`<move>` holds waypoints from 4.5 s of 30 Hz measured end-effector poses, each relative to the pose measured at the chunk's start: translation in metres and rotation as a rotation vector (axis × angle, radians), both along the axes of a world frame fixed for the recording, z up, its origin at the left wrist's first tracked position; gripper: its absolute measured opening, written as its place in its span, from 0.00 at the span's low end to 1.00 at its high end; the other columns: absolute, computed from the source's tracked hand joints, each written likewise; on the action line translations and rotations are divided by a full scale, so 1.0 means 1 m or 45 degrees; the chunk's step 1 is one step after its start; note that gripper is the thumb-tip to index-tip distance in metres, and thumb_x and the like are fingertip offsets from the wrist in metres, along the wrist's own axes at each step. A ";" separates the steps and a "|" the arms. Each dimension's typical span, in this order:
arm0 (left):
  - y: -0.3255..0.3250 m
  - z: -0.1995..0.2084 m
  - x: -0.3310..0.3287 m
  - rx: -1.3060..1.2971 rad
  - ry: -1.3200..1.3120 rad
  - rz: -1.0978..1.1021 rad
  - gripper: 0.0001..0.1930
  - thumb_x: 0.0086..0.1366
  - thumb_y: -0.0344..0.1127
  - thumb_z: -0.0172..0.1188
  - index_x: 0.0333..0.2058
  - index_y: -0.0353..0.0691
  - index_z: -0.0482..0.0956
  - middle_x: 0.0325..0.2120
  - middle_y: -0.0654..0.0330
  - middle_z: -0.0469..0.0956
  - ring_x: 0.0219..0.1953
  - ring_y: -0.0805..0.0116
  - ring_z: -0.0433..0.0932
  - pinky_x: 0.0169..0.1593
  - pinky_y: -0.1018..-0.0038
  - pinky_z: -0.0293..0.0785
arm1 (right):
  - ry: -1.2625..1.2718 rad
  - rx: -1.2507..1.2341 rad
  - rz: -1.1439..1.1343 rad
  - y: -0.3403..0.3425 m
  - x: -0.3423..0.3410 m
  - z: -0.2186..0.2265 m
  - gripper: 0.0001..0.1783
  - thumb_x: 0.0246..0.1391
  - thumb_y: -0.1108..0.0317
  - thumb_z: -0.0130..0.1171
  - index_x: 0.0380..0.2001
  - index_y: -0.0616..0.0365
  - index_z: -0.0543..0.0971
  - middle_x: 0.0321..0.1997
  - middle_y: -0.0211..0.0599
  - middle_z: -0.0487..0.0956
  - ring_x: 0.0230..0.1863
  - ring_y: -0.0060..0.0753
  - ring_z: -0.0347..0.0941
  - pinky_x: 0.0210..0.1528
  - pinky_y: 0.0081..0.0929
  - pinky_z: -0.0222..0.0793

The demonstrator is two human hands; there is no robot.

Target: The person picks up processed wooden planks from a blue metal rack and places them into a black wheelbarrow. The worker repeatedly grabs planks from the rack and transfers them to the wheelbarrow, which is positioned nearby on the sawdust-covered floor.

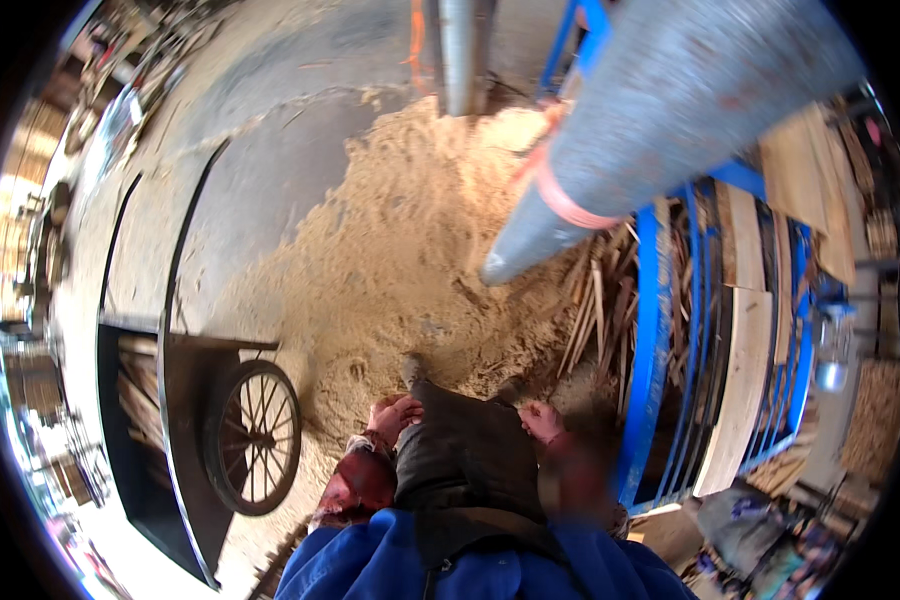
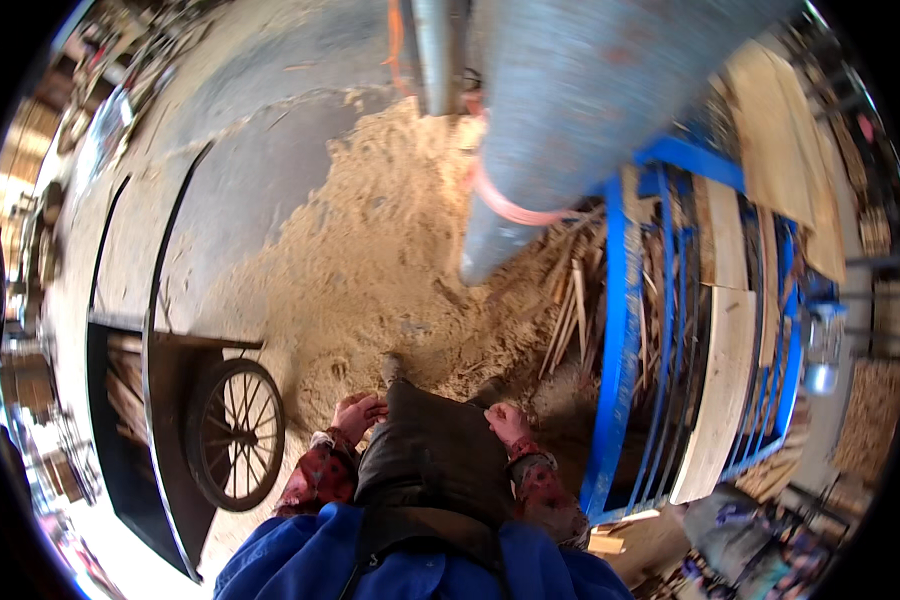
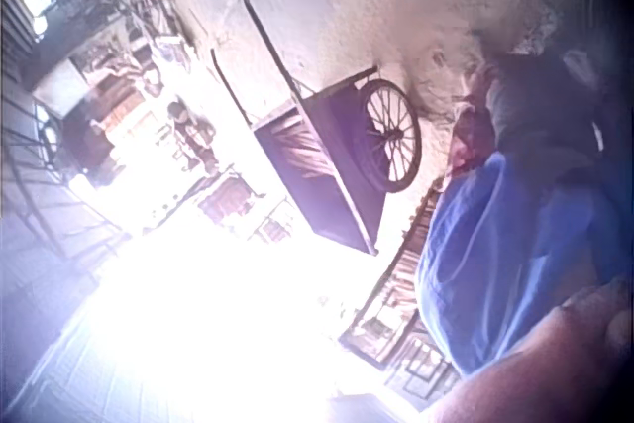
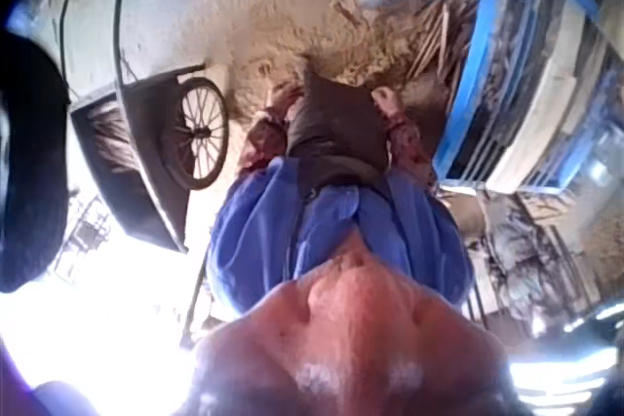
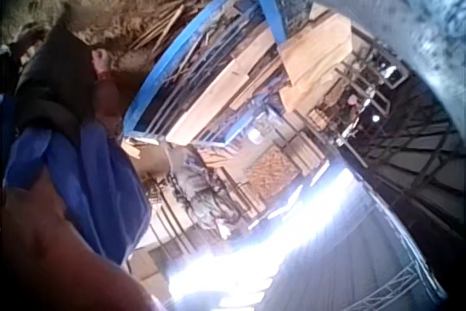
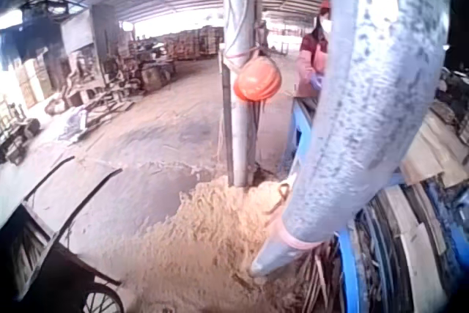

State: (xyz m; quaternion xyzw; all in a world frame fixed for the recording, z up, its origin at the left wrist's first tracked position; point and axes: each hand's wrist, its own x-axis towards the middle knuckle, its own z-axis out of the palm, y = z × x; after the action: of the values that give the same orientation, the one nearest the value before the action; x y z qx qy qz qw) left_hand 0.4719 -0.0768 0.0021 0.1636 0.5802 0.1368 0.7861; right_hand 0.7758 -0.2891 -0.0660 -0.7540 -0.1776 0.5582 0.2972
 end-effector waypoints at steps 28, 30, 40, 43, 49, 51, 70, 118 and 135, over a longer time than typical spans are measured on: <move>0.076 -0.043 0.235 0.170 -0.178 -1.025 0.07 0.65 0.32 0.56 0.36 0.34 0.75 0.29 0.57 0.78 0.30 0.68 0.79 0.32 0.75 0.77 | -0.526 0.209 -0.579 -0.004 -0.008 -0.001 0.08 0.56 0.67 0.60 0.34 0.60 0.77 0.26 0.30 0.78 0.29 0.20 0.75 0.32 0.23 0.70; 0.054 -0.040 0.230 0.131 -0.171 -1.016 0.07 0.65 0.32 0.56 0.36 0.33 0.75 0.29 0.56 0.78 0.30 0.68 0.79 0.32 0.75 0.77 | -0.490 0.351 -0.723 -0.007 0.005 0.044 0.07 0.57 0.69 0.59 0.36 0.61 0.77 0.28 0.29 0.77 0.30 0.20 0.73 0.33 0.23 0.70; -0.022 -0.022 0.187 -0.040 -0.213 -1.114 0.08 0.65 0.32 0.56 0.39 0.32 0.75 0.32 0.51 0.80 0.31 0.64 0.80 0.35 0.71 0.80 | -1.048 0.270 -1.552 -0.131 0.146 0.237 0.20 0.54 0.68 0.59 0.49 0.65 0.73 0.37 0.43 0.80 0.30 0.24 0.77 0.30 0.25 0.73; -0.016 -0.014 0.182 0.016 -0.157 -1.083 0.09 0.64 0.31 0.56 0.39 0.31 0.75 0.30 0.52 0.80 0.30 0.64 0.80 0.34 0.72 0.80 | -1.067 -0.044 -1.264 -0.151 0.184 0.227 0.26 0.53 0.64 0.62 0.52 0.65 0.71 0.38 0.47 0.80 0.26 0.28 0.78 0.26 0.25 0.73; 0.015 -0.006 0.187 0.157 -0.113 -0.864 0.10 0.64 0.29 0.56 0.41 0.31 0.71 0.30 0.51 0.78 0.29 0.62 0.79 0.31 0.69 0.80 | -0.971 -0.031 -1.326 -0.116 0.219 0.236 0.33 0.48 0.61 0.64 0.56 0.63 0.68 0.34 0.46 0.81 0.24 0.32 0.79 0.24 0.28 0.74; 0.020 0.000 0.190 0.160 -0.138 -0.796 0.09 0.64 0.29 0.55 0.41 0.32 0.72 0.30 0.53 0.79 0.29 0.64 0.80 0.31 0.71 0.80 | -1.069 -0.011 -1.408 -0.115 0.225 0.229 0.32 0.47 0.59 0.65 0.53 0.63 0.71 0.28 0.39 0.80 0.23 0.29 0.77 0.21 0.25 0.71; -0.033 0.066 0.240 0.330 -0.417 -1.119 0.12 0.65 0.32 0.56 0.43 0.30 0.73 0.33 0.55 0.79 0.33 0.69 0.79 0.37 0.74 0.77 | -1.021 0.666 -1.403 -0.127 0.237 0.397 0.12 0.59 0.63 0.57 0.36 0.62 0.79 0.20 0.24 0.71 0.15 0.15 0.63 0.18 0.16 0.58; -0.176 0.154 0.361 -0.038 -0.591 -1.135 0.13 0.72 0.41 0.46 0.39 0.38 0.74 0.17 0.70 0.63 0.20 0.76 0.63 0.33 0.73 0.63 | -0.858 0.463 -0.951 -0.175 0.012 0.229 0.12 0.54 0.61 0.58 0.33 0.60 0.78 0.30 0.50 0.76 0.34 0.54 0.74 0.35 0.43 0.70; -0.219 0.144 0.342 0.074 -0.431 -1.204 0.14 0.71 0.44 0.48 0.37 0.38 0.73 0.17 0.69 0.63 0.19 0.75 0.62 0.31 0.72 0.63 | -0.863 0.449 -1.011 -0.223 0.006 0.219 0.13 0.54 0.59 0.58 0.35 0.58 0.78 0.32 0.45 0.77 0.35 0.52 0.75 0.36 0.43 0.72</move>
State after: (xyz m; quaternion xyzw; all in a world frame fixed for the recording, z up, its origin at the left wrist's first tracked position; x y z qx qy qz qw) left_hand 0.8140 -0.2957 0.1463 0.4060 0.3027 -0.1936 0.8403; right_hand 0.7813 -0.5120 0.1532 -0.8394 -0.0562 0.0909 0.5330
